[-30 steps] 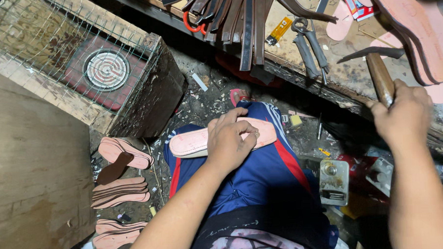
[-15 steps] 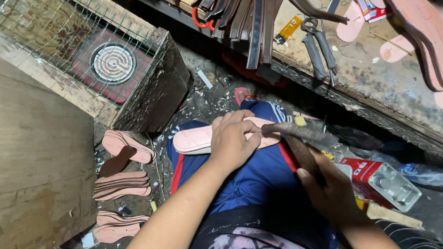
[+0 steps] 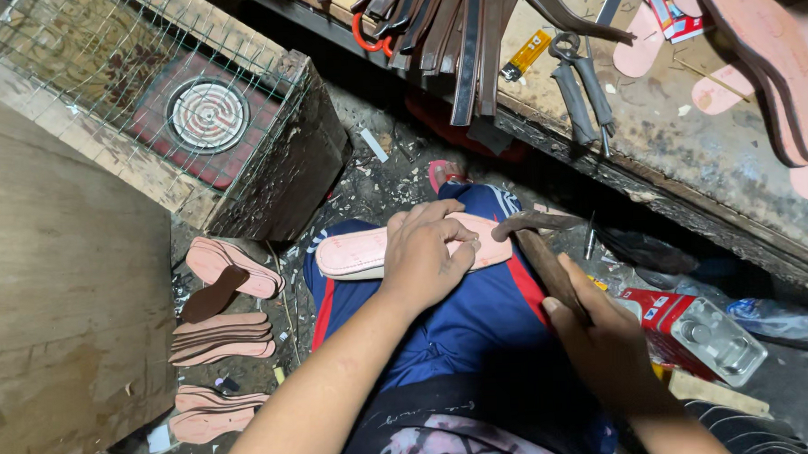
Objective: The person sits on the floor assembling a sandal: they press a pink insole onto the sole, hammer the sole with a cobbler's hammer, fit the black upper over a wooden last, pull and trim the edge with pliers, and hammer the upper to secure it to the sole.
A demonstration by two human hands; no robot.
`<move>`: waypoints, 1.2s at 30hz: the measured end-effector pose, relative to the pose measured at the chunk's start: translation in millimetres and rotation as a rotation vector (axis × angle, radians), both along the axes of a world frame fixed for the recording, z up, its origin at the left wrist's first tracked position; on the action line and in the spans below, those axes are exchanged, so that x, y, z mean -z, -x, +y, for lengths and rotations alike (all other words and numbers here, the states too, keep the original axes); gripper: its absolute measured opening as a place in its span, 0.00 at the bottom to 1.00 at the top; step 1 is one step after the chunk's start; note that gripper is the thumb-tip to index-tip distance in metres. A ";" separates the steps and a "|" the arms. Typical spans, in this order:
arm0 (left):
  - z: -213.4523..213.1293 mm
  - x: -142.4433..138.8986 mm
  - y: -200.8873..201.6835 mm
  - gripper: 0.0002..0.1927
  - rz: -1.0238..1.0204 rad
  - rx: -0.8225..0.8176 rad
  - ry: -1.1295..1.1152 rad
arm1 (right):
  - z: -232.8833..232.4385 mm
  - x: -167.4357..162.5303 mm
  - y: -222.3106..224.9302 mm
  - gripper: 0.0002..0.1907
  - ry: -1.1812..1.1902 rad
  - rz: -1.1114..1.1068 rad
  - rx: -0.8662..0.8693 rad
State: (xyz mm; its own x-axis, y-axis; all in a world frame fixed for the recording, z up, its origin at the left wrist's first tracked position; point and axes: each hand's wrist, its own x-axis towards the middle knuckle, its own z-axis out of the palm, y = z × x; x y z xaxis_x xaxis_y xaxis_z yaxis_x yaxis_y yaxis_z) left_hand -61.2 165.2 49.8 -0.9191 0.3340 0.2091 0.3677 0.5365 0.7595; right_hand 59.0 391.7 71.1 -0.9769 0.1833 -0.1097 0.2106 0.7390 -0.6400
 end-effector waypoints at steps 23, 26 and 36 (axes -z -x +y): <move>-5.5 -5.5 -0.2 0.30 -0.040 0.103 0.073 | -5.0 -2.1 -2.5 0.26 0.110 0.229 -0.072; -5.9 -5.7 0.3 0.30 -0.029 0.106 0.069 | -11.1 1.4 0.9 0.28 0.080 0.316 -0.168; -7.5 -6.1 -0.5 0.30 -0.054 0.120 0.082 | -14.3 4.0 1.4 0.29 -0.042 0.226 -0.223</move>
